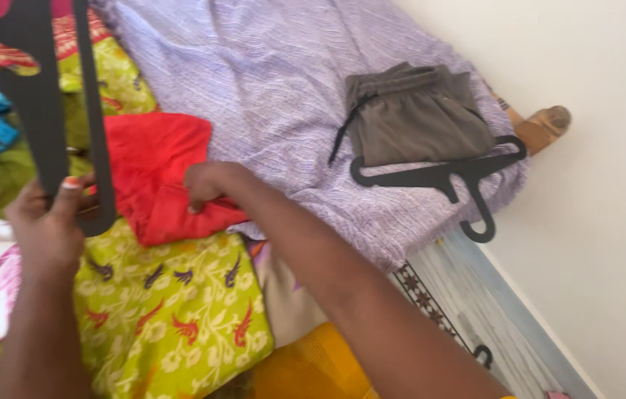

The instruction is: The person folds a pair of grey shorts and places them on a hanger, then folds a red top and places it on a separate hanger. Both items are set aside on the bed.

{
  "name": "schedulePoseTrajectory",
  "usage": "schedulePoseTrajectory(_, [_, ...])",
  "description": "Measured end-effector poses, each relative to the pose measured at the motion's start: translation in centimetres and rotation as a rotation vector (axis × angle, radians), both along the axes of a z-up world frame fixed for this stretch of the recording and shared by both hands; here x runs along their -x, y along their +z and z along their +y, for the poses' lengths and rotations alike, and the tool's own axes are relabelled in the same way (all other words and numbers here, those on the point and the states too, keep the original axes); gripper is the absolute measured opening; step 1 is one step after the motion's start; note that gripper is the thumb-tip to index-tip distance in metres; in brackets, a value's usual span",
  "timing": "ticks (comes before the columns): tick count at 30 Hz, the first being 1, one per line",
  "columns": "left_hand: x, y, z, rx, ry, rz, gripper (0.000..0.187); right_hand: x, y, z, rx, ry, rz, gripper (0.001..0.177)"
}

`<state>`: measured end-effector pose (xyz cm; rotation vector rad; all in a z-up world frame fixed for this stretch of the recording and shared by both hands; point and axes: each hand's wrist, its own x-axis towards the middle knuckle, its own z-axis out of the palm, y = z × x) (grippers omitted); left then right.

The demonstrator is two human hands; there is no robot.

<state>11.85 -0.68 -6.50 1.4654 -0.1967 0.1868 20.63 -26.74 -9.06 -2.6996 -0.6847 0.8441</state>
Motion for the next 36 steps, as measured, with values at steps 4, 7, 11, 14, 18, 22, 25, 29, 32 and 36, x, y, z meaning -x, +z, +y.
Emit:
schedulePoseTrajectory(4, [-0.4,0.7,-1.1,0.053,0.001,0.052,0.022,0.6,7.2,-3.7,-0.354,-0.073,-0.098,0.043])
schedulePoseTrajectory(7, [-0.5,0.7,-2.1,0.098,0.025,0.046,0.026,2.3,14.1,-5.7,-0.719,-0.258,-0.087,0.032])
schedulePoseTrajectory(11, [-0.1,1.4,-2.4,0.049,0.068,-0.005,0.034,5.3,21.1,-6.5,-1.293,-0.607,-0.098,0.036])
schedulePoseTrajectory(14, [0.1,1.7,-2.3,-0.101,0.158,-0.072,0.033,7.5,23.0,-6.8,-1.711,-0.517,-0.179,0.034])
schedulePoseTrajectory(18, [-0.1,1.3,-2.2,-0.086,0.117,-0.037,0.032,7.3,21.6,-5.8,-1.941,-0.501,-0.139,0.027])
schedulePoseTrajectory(22, [-0.3,1.3,-2.3,-0.069,-0.052,0.048,0.033,3.3,16.2,-1.7,-1.850,-0.663,-0.063,0.026])
schedulePoseTrajectory(25, [-0.2,1.4,-2.7,-0.063,-0.210,0.054,0.034,1.1,12.1,0.1,-1.883,-0.677,0.040,0.024])
schedulePoseTrajectory(29, [0.0,1.4,-3.4,0.013,-0.347,0.101,0.041,0.8,8.4,1.3,-1.789,-0.741,-0.216,0.042])
schedulePoseTrajectory(32, [0.0,1.7,-2.7,0.108,-0.290,0.185,0.041,2.8,6.7,2.2,-1.288,-0.365,-0.807,0.058])
schedulePoseTrajectory(36, [-0.3,2.3,-0.7,0.159,-0.273,0.149,0.042,5.1,6.3,3.1,-0.817,0.113,-1.227,0.074])
